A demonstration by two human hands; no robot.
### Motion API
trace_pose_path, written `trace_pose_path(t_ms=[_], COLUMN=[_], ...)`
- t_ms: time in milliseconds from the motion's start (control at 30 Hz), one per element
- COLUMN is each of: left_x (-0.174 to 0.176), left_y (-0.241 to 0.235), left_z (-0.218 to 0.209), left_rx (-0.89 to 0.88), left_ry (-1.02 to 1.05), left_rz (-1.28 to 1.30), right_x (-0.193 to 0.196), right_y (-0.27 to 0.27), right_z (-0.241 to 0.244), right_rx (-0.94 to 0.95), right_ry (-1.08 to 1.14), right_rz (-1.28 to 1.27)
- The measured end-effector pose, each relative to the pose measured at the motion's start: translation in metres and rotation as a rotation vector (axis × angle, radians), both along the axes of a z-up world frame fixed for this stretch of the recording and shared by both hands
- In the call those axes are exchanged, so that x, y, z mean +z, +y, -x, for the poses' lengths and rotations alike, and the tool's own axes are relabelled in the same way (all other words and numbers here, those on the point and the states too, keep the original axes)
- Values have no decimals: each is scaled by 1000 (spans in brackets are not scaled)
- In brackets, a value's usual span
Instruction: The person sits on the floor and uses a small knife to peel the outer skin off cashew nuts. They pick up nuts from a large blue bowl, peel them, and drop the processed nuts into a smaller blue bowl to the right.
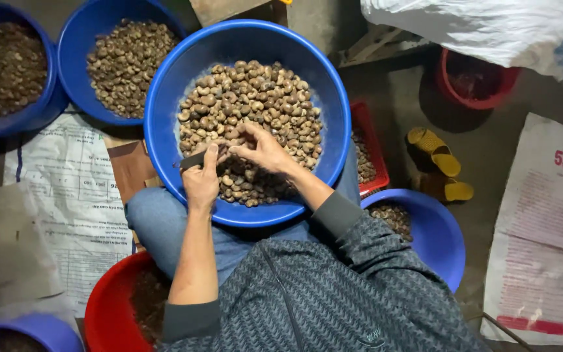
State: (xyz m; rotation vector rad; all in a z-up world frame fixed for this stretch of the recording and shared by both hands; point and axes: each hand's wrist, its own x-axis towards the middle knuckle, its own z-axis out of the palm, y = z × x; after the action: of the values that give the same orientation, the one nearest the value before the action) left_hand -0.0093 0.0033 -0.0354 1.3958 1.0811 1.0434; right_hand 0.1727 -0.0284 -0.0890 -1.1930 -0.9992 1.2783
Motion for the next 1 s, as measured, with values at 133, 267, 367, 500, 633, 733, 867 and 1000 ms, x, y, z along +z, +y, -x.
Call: trace_pose_path(t_ms=[133,267,367,500,633,733,867,1000], left_x=[19,27,37,3,29,17,14,9], left_y=[-5,-6,-10,-1,-8,-8,-7,-7], left_z=[-6,-6,-12,4,-8,-4,0,-2], left_rx=[6,35,-4,-42,-91,-90,-50,-8], left_ry=[17,114,152,137,118,162,187,185], left_rz=[50,4,1,78,-6,-43,-54,-29], right_x=[18,6,5,13,16,30,67,100], right_y=[0,-3,-4,-7,-10,-20,-49,-118], right_z=[-1,-7,-5,-10,-11,-14,-32,-73], right_rx=[-17,-40,-42,-7,-30,-25,-261,-731], right_ry=[-122,-322,-386,-213,-98,-112,-269,-484], right_rz=[-51,-22,-5,11,29,12,-85,-28])
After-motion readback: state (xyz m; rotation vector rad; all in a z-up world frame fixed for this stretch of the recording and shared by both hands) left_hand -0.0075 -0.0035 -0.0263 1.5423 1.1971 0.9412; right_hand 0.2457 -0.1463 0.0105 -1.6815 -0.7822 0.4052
